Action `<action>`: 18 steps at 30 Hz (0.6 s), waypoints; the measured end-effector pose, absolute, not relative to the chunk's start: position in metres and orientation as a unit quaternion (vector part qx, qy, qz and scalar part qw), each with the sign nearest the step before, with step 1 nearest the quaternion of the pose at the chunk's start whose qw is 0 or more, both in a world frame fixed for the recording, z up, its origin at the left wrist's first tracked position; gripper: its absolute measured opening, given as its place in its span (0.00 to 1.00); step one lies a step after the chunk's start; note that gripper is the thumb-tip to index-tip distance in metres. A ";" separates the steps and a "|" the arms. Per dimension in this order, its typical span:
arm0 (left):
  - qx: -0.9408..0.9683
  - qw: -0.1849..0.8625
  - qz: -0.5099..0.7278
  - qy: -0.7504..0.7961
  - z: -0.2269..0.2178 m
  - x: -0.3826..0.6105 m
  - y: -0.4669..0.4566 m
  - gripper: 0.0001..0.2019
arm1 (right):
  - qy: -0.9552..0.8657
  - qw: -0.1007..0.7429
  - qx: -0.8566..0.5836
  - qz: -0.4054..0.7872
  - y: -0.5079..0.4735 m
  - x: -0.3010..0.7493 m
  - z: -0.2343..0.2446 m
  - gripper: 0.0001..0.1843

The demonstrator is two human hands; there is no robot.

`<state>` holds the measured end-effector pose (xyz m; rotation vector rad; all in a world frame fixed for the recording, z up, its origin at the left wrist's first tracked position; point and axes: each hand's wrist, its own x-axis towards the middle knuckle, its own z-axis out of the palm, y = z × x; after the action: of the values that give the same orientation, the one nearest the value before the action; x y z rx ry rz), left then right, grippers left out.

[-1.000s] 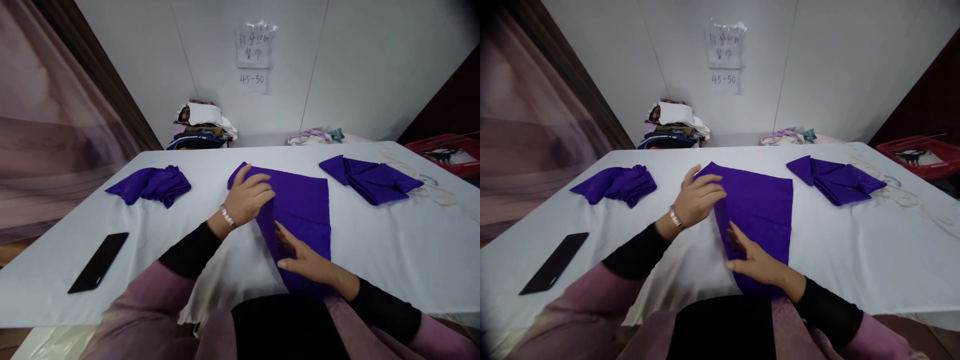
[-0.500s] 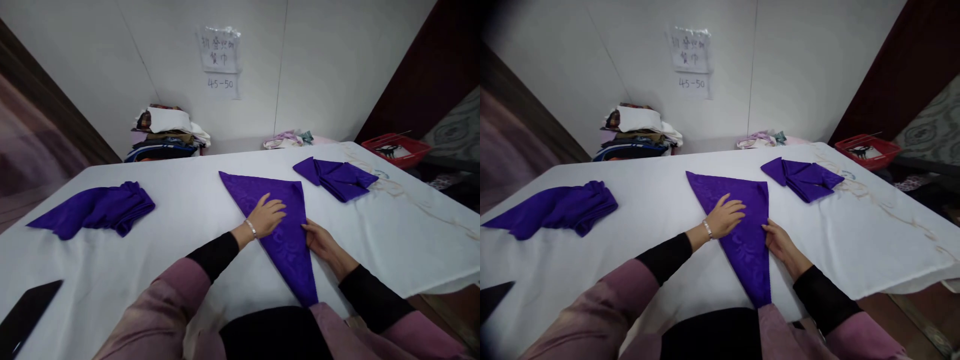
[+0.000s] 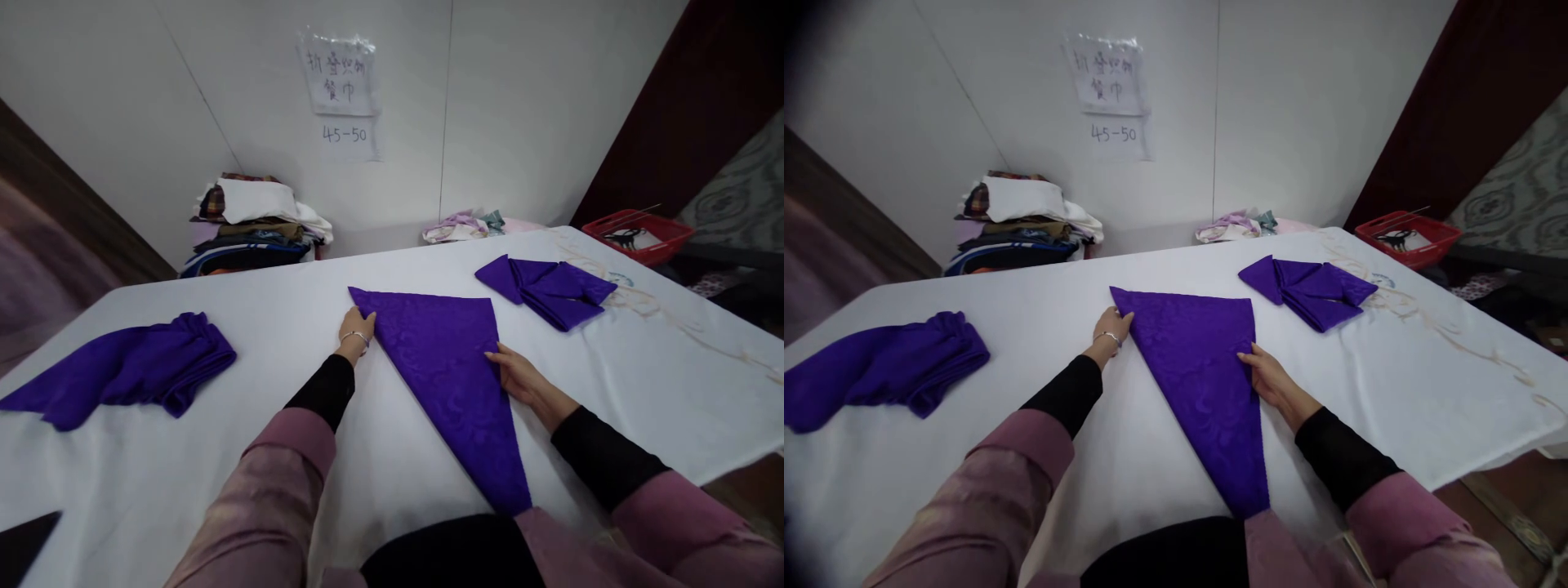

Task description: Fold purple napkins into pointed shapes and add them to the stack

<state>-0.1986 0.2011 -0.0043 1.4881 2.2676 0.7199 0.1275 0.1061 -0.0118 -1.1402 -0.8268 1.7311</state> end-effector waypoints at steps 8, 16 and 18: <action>0.476 0.216 0.251 0.815 -0.001 -0.203 0.227 0.30 | -0.353 0.424 -0.498 0.669 0.111 0.127 -0.015 0.19; 0.436 0.217 0.299 0.821 -0.002 -0.266 0.132 0.35 | -0.371 0.310 -0.530 0.696 0.164 0.105 0.001 0.27; 0.416 0.253 0.301 0.820 -0.005 -0.278 0.079 0.39 | -0.384 0.285 -0.548 0.686 0.175 0.094 0.003 0.29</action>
<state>-0.2784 0.0795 -0.0046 1.1311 2.2290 0.8184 0.0945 0.1745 0.0034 -1.4659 -1.0259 1.8351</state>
